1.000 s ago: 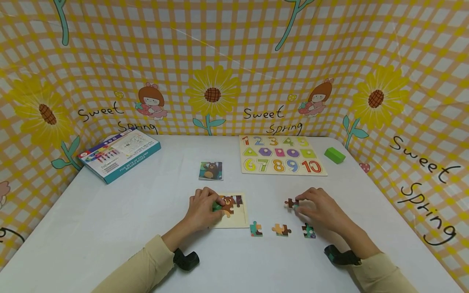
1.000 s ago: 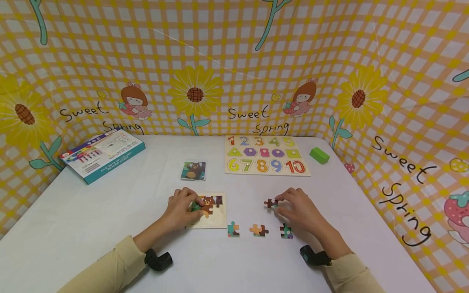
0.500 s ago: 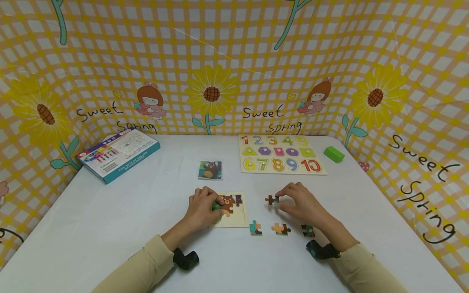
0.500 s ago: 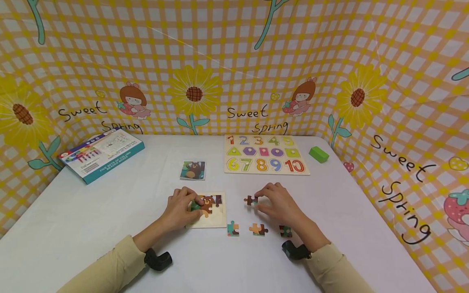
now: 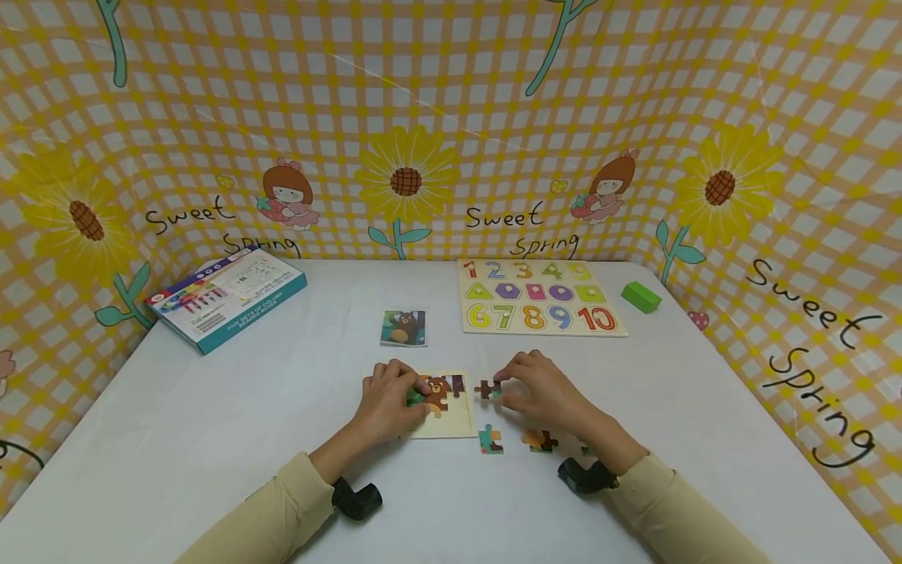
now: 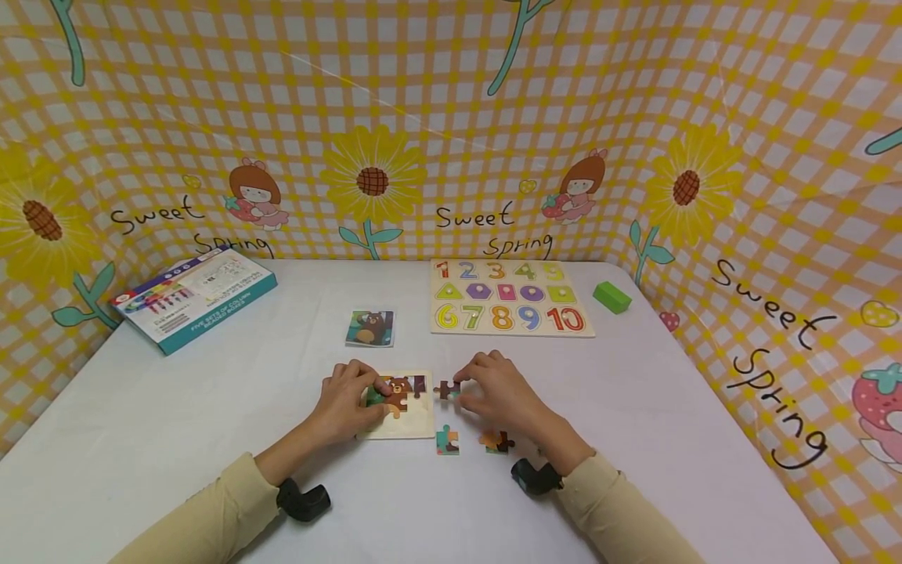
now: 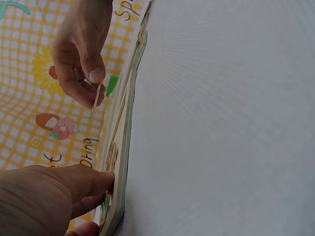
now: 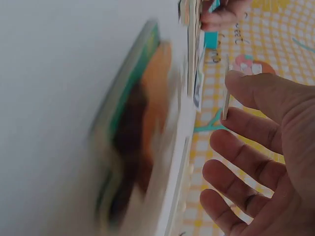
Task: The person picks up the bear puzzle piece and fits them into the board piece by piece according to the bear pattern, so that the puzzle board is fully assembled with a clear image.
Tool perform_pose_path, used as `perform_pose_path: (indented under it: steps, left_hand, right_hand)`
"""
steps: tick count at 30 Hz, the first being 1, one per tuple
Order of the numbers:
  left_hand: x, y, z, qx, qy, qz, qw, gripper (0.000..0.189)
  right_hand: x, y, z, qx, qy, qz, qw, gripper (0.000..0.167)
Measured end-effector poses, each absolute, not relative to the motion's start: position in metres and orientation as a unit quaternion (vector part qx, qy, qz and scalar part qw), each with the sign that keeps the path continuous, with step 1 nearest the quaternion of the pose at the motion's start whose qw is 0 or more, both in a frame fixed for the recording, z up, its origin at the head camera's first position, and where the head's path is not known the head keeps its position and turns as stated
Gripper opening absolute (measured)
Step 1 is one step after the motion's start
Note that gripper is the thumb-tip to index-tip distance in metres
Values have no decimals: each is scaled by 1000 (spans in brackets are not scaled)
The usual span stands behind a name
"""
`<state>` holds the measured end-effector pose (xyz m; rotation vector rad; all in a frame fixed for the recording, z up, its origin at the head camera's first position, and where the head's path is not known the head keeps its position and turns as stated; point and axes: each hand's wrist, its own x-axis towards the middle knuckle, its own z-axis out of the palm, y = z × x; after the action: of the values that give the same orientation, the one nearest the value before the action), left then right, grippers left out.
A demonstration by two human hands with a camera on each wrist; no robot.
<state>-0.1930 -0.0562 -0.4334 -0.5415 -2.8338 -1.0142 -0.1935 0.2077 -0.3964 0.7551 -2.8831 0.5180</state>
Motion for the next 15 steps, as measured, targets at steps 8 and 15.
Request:
perform_pose_path:
  steps: [8, 15]
  left_hand:
    - [-193, -56, -434, -177, -926, -331, 41, 9]
    - [-193, -56, -433, -180, -925, -331, 42, 9]
  right_hand:
    - [-199, 188, -403, 272, -947, 165, 50, 24]
    - [-200, 177, -403, 292, -943, 158, 37, 26]
